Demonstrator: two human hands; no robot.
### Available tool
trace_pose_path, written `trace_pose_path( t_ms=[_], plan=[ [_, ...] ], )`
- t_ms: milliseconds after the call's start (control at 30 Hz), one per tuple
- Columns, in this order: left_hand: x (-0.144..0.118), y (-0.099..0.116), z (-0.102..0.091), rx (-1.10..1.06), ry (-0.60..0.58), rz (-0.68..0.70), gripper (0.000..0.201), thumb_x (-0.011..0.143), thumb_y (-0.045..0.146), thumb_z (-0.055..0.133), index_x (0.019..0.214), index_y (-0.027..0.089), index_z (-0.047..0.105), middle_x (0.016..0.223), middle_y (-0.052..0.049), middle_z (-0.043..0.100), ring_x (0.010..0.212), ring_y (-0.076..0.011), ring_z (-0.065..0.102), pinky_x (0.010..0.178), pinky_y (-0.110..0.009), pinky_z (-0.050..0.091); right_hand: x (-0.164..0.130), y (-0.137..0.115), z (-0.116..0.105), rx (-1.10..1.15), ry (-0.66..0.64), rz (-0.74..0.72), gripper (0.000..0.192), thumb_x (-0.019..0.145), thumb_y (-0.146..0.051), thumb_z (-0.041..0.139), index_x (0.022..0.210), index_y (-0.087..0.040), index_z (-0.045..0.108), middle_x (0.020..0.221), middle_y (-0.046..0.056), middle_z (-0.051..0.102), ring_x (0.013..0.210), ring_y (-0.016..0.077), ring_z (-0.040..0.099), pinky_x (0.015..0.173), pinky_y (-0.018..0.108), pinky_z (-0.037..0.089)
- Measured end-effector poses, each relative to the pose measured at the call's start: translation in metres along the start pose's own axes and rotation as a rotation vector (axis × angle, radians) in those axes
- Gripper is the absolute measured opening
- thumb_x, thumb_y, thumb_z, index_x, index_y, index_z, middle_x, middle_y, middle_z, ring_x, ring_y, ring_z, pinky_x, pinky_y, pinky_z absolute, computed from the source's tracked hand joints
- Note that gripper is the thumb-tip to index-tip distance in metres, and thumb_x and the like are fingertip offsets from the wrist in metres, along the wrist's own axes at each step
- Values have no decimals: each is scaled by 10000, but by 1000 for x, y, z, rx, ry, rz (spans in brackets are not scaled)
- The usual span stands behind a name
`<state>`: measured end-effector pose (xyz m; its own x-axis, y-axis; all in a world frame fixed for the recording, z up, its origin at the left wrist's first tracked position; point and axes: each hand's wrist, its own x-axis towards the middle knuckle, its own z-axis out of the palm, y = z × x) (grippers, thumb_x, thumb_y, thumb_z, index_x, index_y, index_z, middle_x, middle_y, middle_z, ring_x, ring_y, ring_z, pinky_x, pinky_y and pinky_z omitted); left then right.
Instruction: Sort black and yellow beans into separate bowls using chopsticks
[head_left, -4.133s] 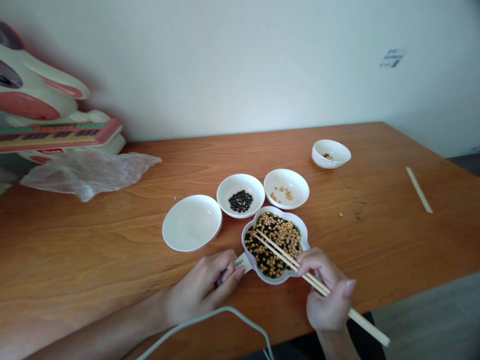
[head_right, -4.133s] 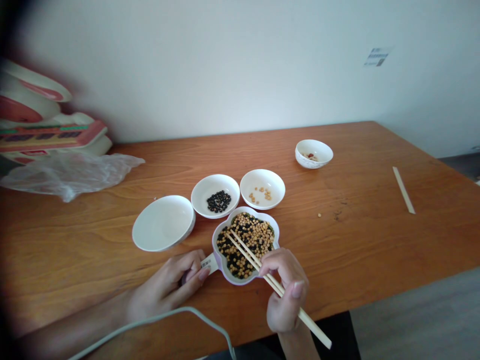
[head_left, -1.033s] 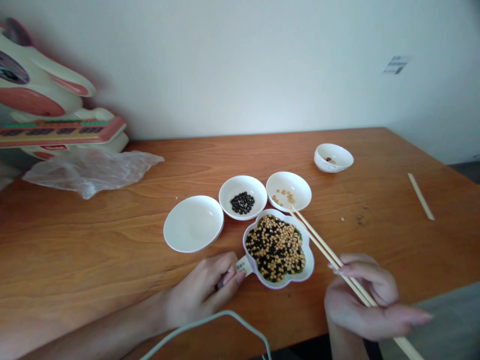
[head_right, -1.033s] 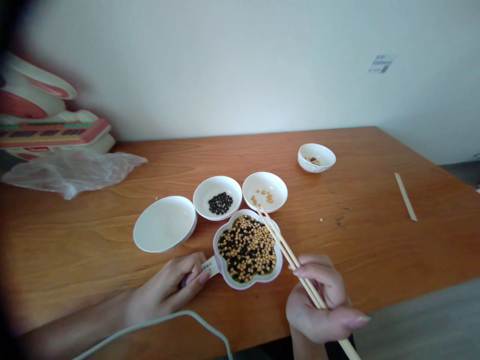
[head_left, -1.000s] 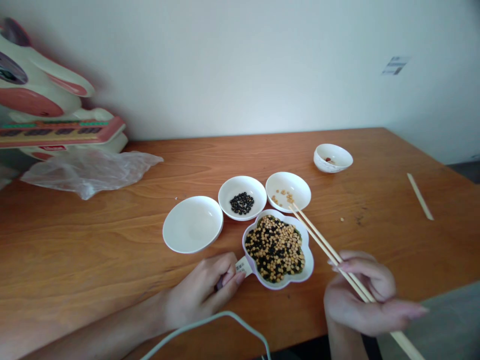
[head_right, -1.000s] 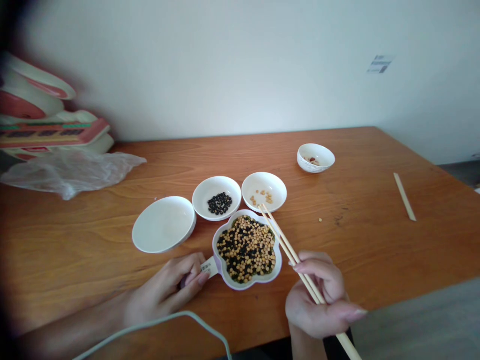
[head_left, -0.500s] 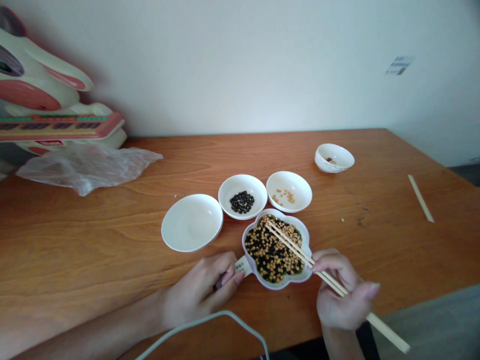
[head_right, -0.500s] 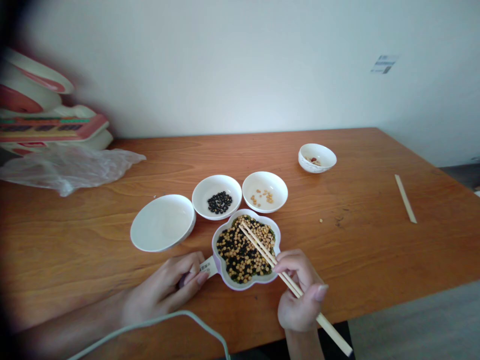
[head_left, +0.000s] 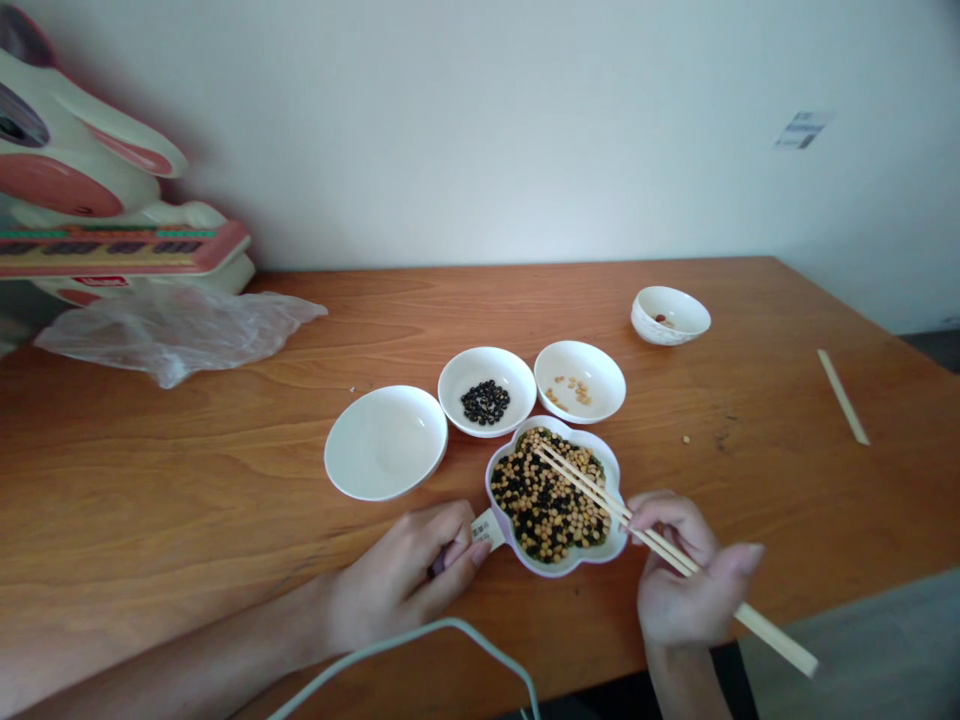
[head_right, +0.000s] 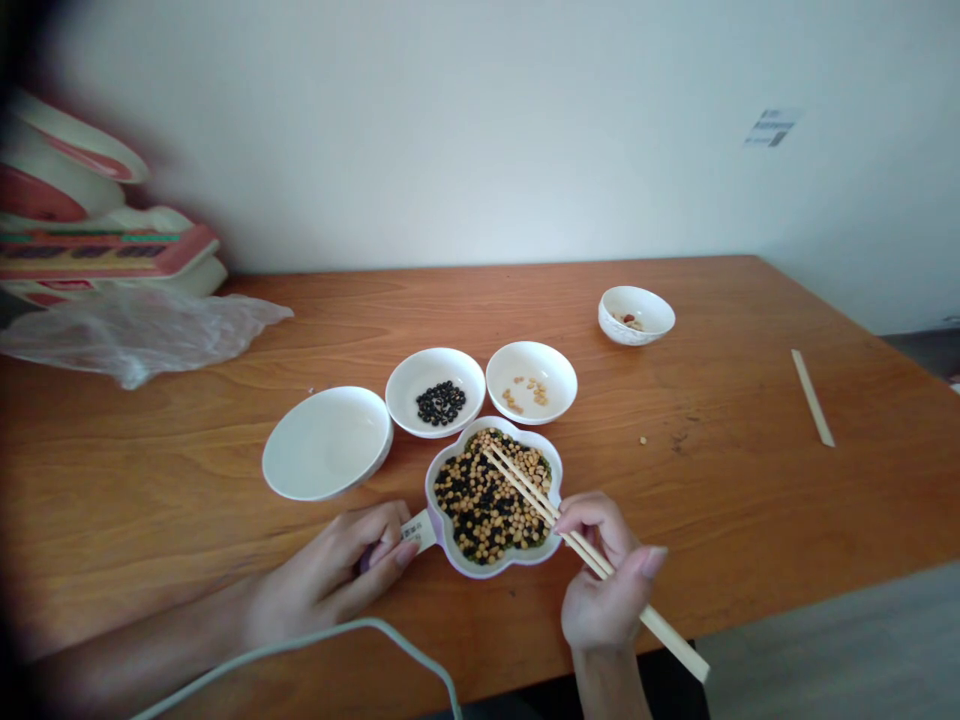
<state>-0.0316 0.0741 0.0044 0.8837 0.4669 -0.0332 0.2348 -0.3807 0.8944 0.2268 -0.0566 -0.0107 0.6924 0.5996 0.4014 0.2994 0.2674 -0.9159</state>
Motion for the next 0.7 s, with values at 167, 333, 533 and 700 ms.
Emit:
trace_pose_path(
  t_ms=[167,333,533,700],
  plan=[
    [0,0,0,1,8,7,295,1088,276,487,823,231,365,780,45,467,649,-102,388,604,-243,332,0,-1,4,-9,-3,38,814,1038,-723,145,701,-223,692,700,41,661,712,203,614,653,330,448],
    [1,2,-1,3,2,5,282,1081,258,492,825,229,376,780,43,471,649,-103,388,605,-245,333,-1,-1,4,0,15,50,804,1042,-720,162,688,-223,686,690,35,648,708,198,605,648,329,450],
    [0,1,0,3,12,9,276,1076,250,494,825,228,380,777,41,473,643,-104,393,601,-244,336,-1,-2,3,5,29,59,812,1034,-732,169,681,-219,691,677,47,641,681,206,596,626,339,439],
    [0,1,0,4,4,6,281,1086,272,481,829,230,376,783,39,471,648,-106,395,605,-246,335,-2,-2,3,-1,30,69,823,1021,-752,160,688,-220,692,685,54,642,674,211,590,614,344,429]
  ],
)
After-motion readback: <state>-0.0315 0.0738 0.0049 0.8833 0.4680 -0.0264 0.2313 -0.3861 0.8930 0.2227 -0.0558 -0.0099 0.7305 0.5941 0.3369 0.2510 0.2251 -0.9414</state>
